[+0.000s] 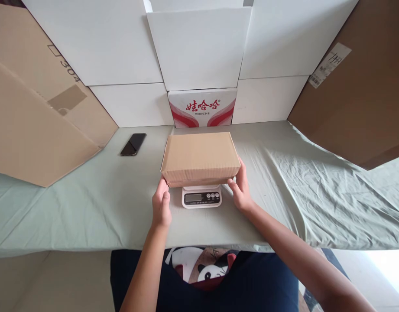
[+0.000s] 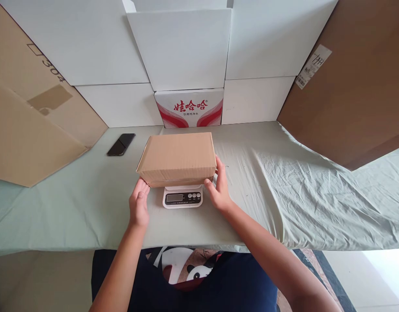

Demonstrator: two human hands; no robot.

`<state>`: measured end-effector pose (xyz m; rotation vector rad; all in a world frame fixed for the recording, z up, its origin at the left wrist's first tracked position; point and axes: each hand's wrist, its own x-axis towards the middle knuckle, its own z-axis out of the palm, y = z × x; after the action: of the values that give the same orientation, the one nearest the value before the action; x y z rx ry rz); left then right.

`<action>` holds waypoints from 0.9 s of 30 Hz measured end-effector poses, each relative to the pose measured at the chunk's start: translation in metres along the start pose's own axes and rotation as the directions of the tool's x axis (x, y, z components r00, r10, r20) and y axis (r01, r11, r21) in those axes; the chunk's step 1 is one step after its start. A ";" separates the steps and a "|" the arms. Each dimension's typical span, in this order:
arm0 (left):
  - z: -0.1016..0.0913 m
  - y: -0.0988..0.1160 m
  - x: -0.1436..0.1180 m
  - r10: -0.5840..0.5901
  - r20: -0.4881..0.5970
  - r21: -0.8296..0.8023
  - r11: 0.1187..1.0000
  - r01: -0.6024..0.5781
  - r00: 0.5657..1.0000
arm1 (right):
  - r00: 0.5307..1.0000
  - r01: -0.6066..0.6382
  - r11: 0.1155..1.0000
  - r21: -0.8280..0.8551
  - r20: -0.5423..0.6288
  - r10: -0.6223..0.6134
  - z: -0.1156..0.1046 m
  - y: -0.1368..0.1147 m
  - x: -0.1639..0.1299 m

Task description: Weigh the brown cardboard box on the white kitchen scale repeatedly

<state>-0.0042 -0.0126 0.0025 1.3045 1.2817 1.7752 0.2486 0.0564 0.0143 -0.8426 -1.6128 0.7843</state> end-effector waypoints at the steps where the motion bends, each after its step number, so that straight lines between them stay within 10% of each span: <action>1: 0.000 -0.001 0.000 0.003 -0.005 0.002 1.000 -0.003 1.000 | 1.000 -0.004 1.000 0.006 -0.012 0.004 0.000 0.000 0.000; 17: -0.004 -0.008 0.001 -0.017 -0.075 0.001 1.000 0.017 0.997 | 0.994 -0.079 0.992 0.101 -0.070 0.086 -0.004 0.003 0.005; 27: 0.006 0.016 0.022 0.015 0.085 0.000 1.000 -0.015 0.996 | 1.000 -0.011 0.999 0.044 -0.028 0.012 -0.002 -0.012 0.023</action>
<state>-0.0053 0.0025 0.0258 1.3776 1.2292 1.7109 0.2459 0.0693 0.0368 -0.8286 -1.5619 0.8103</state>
